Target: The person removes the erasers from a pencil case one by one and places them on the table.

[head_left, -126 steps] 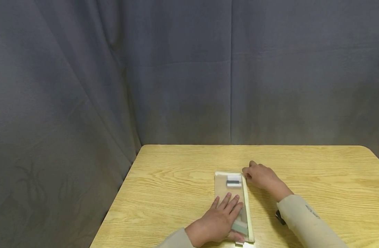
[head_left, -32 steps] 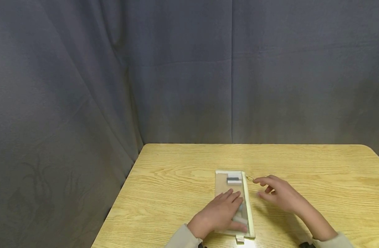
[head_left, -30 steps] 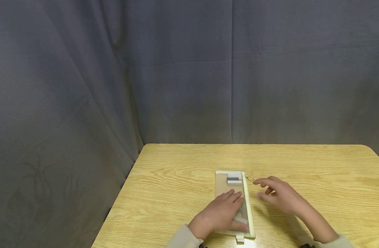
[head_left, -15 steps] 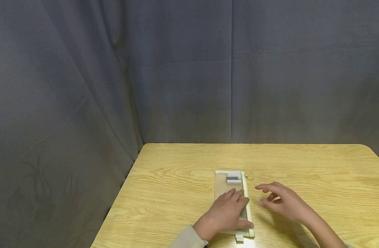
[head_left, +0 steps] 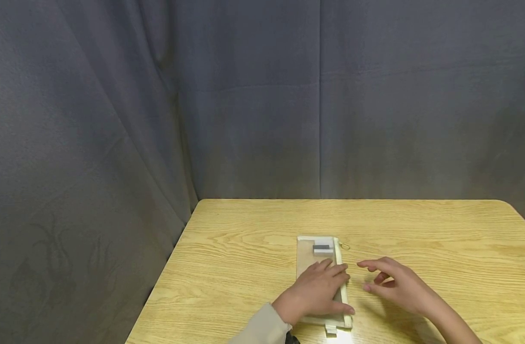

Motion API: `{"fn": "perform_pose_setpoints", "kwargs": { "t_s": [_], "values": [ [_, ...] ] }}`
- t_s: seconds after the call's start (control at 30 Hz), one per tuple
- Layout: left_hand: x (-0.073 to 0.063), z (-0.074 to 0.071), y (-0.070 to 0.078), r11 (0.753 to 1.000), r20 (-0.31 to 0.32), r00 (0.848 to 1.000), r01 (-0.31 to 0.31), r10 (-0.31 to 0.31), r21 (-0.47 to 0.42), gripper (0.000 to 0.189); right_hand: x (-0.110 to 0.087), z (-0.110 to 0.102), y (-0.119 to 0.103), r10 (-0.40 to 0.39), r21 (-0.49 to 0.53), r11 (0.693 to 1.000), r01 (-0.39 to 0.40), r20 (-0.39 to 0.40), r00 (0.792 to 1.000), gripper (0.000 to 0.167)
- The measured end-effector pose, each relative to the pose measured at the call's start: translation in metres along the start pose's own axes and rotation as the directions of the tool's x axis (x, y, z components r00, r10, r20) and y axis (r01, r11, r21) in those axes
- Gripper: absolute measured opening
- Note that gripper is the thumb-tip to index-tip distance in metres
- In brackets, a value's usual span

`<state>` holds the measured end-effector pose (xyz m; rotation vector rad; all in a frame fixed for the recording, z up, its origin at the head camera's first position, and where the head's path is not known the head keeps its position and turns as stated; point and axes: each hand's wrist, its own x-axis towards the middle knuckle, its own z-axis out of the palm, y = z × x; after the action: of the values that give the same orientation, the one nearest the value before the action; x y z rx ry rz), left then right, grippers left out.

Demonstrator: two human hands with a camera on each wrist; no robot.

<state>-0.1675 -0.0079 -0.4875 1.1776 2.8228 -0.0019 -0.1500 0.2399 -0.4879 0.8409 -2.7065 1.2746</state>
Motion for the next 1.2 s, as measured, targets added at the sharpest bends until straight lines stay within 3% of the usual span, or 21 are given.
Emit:
{"fn": "perform_pose_setpoints", "kwargs": {
  "t_s": [0.2,0.37,0.67,0.9,1.2],
  "values": [
    [0.006,-0.002,0.002,1.0,0.022,1.0,-0.003,0.003,0.009,0.074,-0.002,0.002,0.001,-0.013,0.017,1.0,0.013,0.002,1.0,0.046],
    [0.009,-0.004,0.002,0.999,-0.006,1.0,-0.015,0.015,0.029,0.068,-0.003,0.003,0.003,-0.01,0.037,0.999,0.01,0.0,1.0,0.046],
    [0.011,-0.003,-0.008,0.984,-0.035,0.999,-0.005,-0.001,-0.178,0.044,-0.003,0.001,0.003,0.021,0.045,0.999,-0.022,0.021,1.0,0.046],
    [0.012,-0.002,-0.011,0.968,-0.087,0.996,-0.018,-0.004,-0.249,0.033,-0.004,-0.001,0.002,0.038,0.057,0.998,-0.04,0.031,0.999,0.047],
    [0.012,-0.004,-0.014,0.978,-0.162,0.987,-0.034,0.0,-0.207,0.026,-0.003,-0.002,0.002,0.061,0.067,0.996,-0.063,0.03,0.998,0.048]
  ]
}}
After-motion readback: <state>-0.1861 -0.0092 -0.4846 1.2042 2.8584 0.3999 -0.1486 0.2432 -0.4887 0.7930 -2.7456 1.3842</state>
